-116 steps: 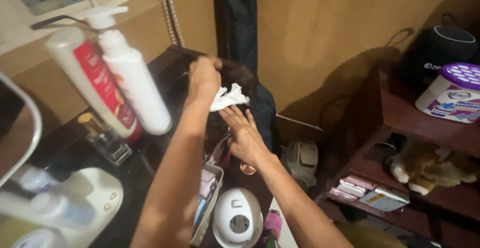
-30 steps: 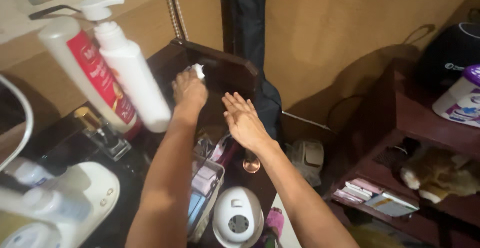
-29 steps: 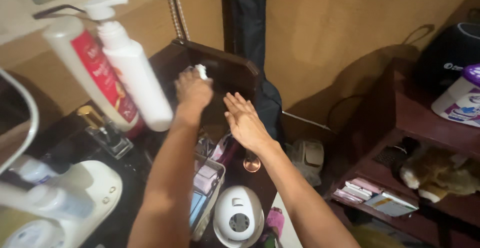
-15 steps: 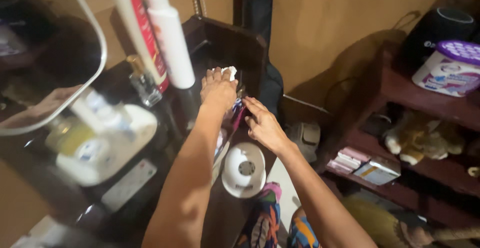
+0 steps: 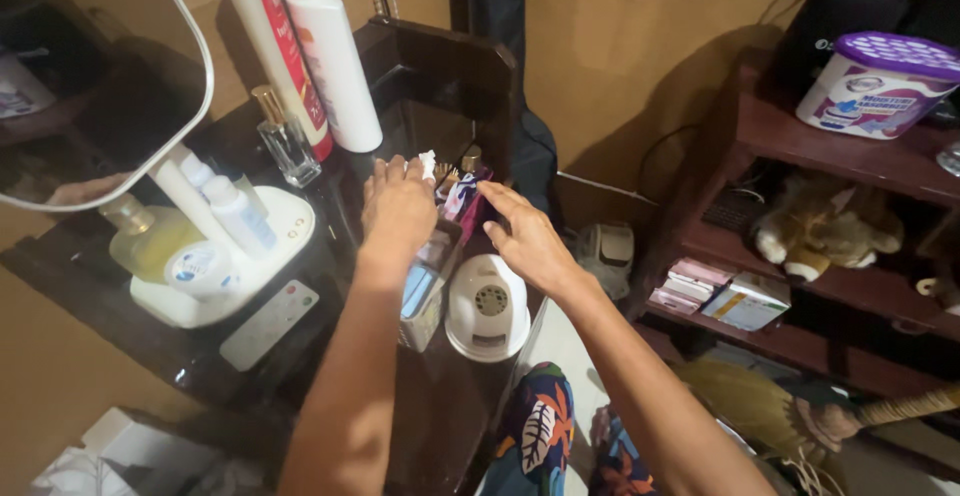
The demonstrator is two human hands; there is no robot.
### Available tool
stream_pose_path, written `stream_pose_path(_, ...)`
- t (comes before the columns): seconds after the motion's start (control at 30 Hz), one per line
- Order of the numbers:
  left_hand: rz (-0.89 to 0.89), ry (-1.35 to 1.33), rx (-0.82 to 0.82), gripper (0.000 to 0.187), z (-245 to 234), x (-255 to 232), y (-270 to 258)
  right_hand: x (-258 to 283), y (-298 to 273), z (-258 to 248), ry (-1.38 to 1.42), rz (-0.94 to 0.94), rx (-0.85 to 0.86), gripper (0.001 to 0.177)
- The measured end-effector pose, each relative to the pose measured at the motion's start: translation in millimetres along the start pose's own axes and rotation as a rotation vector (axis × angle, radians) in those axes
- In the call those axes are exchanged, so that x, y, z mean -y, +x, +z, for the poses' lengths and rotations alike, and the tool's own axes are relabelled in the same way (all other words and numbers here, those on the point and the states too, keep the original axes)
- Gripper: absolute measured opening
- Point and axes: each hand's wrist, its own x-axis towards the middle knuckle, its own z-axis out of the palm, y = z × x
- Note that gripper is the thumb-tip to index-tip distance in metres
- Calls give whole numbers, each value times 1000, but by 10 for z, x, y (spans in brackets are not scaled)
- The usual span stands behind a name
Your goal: The person wipes the surface of a dark wooden dresser and the items on it using a small white cloth, moving a basket of supplies and several bottles to reach the surface beneath them.
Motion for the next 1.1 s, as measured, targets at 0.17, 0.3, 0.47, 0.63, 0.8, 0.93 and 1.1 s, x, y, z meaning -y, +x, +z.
stream_pose_path(0.17, 19, 26, 8, 45, -35, 1, 21, -31, 320, 157, 20, -111, -72, 53)
stream_pose_path(0.3, 115, 147, -6, 45, -83, -16, -64, -280, 719, 186, 22, -249, -64, 52)
stream_pose_path(0.47, 104, 155, 31, 50, -58, 52, -29, -729, 1410, 89, -110, -226, 102, 41)
stream_pose_path(0.63, -103, 35, 80, 50, 107, 145, 44, -875, 1513, 0, -72, -44, 337, 49)
stream_pose_path(0.8, -304, -52, 170, 51, -182, -102, 147, -512, 1498, -138, -43, 104, 396, 58)
stream_pose_path(0.93, -211, -64, 216, 55, -448, -238, 275, -235, 1256, -325, -29, 286, 601, 65)
stream_pose_path(1.1, -104, -240, 82, 68, -492, -219, 144, 202, 1034, -668, 185, 313, 608, 59)
